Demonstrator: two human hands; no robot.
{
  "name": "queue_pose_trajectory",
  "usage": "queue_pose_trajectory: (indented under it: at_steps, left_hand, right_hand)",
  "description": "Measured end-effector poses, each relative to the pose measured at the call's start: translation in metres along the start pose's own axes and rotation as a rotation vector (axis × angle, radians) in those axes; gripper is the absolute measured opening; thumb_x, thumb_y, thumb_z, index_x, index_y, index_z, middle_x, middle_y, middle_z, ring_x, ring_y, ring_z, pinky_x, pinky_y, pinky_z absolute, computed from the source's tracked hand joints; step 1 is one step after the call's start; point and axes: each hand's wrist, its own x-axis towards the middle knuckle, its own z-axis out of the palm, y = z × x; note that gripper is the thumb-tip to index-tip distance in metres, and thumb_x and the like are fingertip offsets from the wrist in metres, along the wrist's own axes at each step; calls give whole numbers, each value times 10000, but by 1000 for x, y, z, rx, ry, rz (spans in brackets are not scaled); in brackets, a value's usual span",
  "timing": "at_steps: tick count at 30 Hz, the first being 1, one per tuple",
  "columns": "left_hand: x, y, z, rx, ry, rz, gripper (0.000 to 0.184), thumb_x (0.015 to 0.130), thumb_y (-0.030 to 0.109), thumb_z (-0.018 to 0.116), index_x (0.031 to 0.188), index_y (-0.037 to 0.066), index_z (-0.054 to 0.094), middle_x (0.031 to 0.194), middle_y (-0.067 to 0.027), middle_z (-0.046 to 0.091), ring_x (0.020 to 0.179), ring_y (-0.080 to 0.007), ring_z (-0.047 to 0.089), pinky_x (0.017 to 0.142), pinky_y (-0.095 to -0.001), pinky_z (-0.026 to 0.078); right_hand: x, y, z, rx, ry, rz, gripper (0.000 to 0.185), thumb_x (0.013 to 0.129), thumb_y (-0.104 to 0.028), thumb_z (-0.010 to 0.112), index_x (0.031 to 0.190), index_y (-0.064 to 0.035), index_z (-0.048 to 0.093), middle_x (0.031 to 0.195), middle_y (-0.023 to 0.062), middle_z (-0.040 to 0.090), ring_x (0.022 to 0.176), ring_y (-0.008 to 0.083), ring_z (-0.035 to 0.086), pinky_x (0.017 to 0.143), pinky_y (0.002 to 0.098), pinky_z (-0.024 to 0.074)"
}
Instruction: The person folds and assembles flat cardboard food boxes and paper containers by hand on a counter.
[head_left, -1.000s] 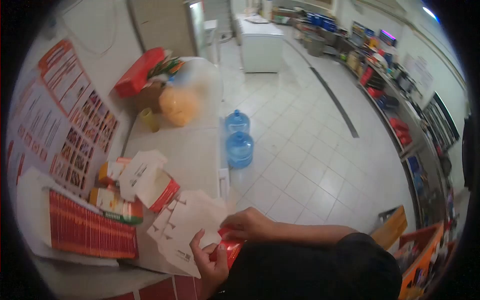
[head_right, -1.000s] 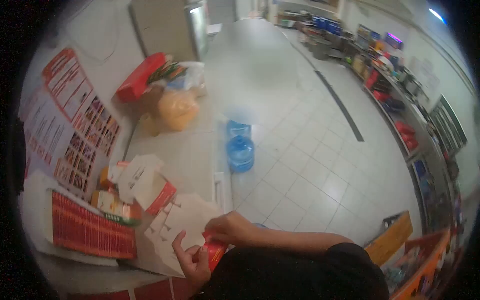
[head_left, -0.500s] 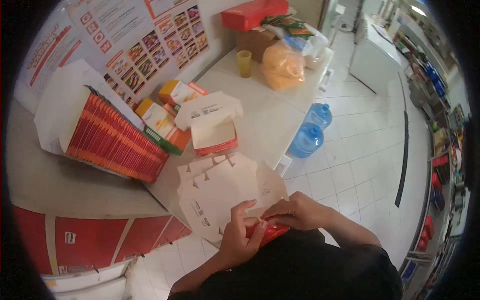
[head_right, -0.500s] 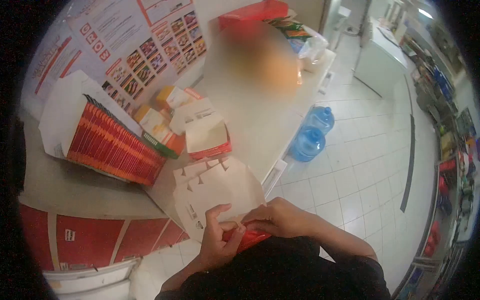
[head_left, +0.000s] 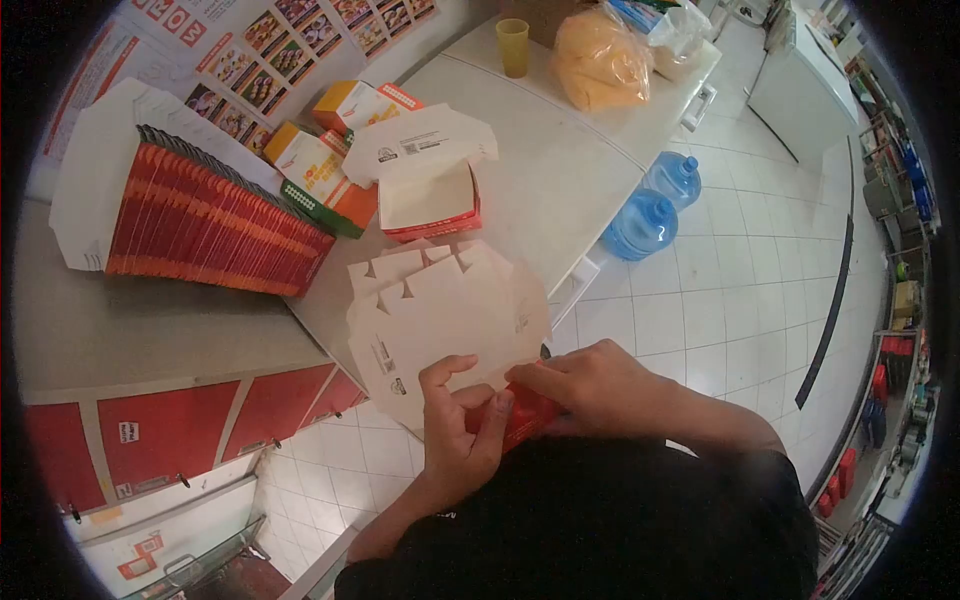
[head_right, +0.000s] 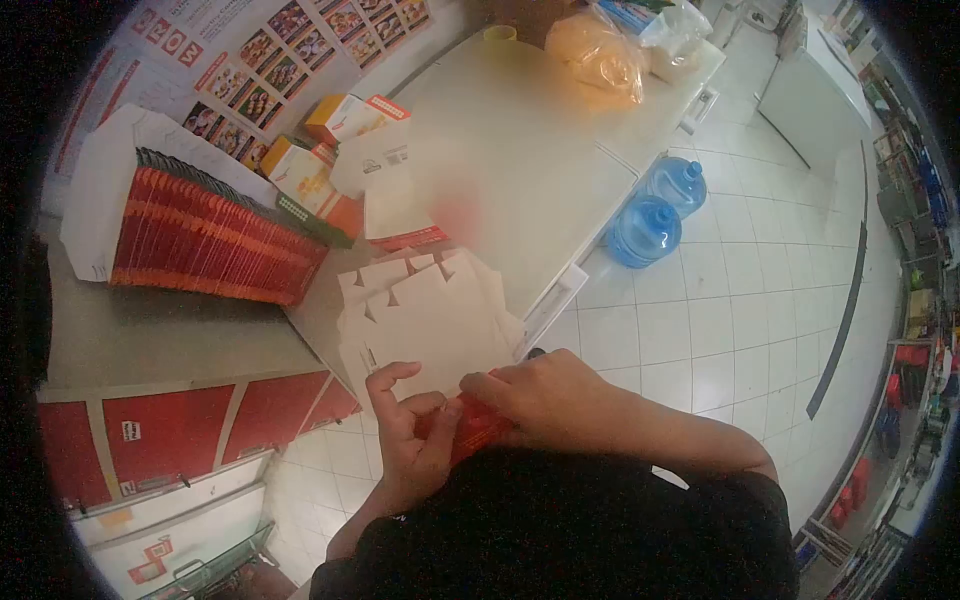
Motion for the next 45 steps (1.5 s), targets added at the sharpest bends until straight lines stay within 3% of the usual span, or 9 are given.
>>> queue_pose_trajectory:
  at_steps: [6, 11, 15, 25, 28, 31, 37, 44, 45]
  left_hand:
    - [-5, -1, 7, 44, -41, 69, 205, 1001, 118, 666, 903, -56, 712, 1369, -132, 378, 940, -167, 599, 813, -276, 489]
    - [-5, -10, 17, 66, -129, 265, 446, 959, 61, 687, 1282, -23, 390, 717, -134, 701, 623, -177, 655, 634, -292, 494]
    - [-9, -14, 23, 83, -172, 214, 483, 937, 20, 699, 1285, 14, 364, 703, -69, 667, 647, -128, 620, 644, -237, 455]
    - [-18, -20, 17, -58, -299, 118, 543, 960, 49, 719, 1324, 44, 316, 716, -46, 631, 681, -95, 590, 671, -200, 419]
    - [-13, -6, 19, -110, -219, -68, 521, 940, 68, 746, 1308, 7, 382, 858, -103, 668, 745, -132, 601, 692, -275, 449]
    - [11, -29, 6, 7, 64, 409, 622, 950, 170, 734, 1407, 0, 348, 1214, -155, 603, 1051, -221, 614, 893, -392, 497]
    - [41, -46, -20, -630, -26, -89, 750, 970, 357, 617, 1566, 68, 266, 1580, -171, 360, 1443, -358, 417, 1191, -501, 352]
    - [32, -62, 4, 204, 19, 492, 617, 776, 271, 847, 1298, 88, 572, 1601, -278, 301, 1453, -447, 398, 1088, -517, 487]
    - [35, -52, 14, 286, -17, 541, 624, 781, 279, 854, 1319, 119, 583, 1600, -295, 285, 1463, -468, 369, 1068, -522, 503]
  right_hand:
    - [-16, 2, -16, -3, -18, 8, 532, 838, -322, 834, 1246, -65, 609, 842, 142, 729, 747, 326, 744, 655, 399, 585]
    - [-22, 25, 16, 170, 280, 86, 305, 904, -311, 752, 1019, -52, 642, 799, 160, 692, 731, 392, 701, 648, 470, 545]
    - [-22, 14, 39, 289, 438, 243, 233, 913, -245, 753, 1032, -63, 667, 801, 159, 687, 729, 377, 689, 661, 442, 543]
    - [-42, 20, 24, 287, 134, -158, 323, 882, -230, 790, 1129, -76, 650, 898, 136, 706, 796, 314, 727, 688, 408, 571]
    - [-46, 4, 25, 47, 135, -21, 410, 857, -267, 790, 1193, -104, 620, 924, 133, 690, 768, 346, 710, 667, 445, 568]
    - [-54, 13, 19, 1, 240, -54, 465, 830, -296, 807, 1219, -135, 610, 961, 109, 681, 779, 341, 711, 670, 445, 573]
    - [-80, 57, -4, 85, 393, -149, 364, 839, -186, 789, 1156, -105, 631, 1078, 70, 661, 885, 291, 708, 711, 409, 573]
    - [-12, 100, 52, 650, 781, 465, 432, 1020, -220, 633, 1382, -45, 474, 1254, 182, 663, 993, 260, 721, 779, 367, 599]
    - [-3, 103, 50, 1041, 863, 322, 470, 1027, -251, 616, 1417, -44, 457, 1258, 194, 662, 1009, 268, 719, 794, 375, 601]
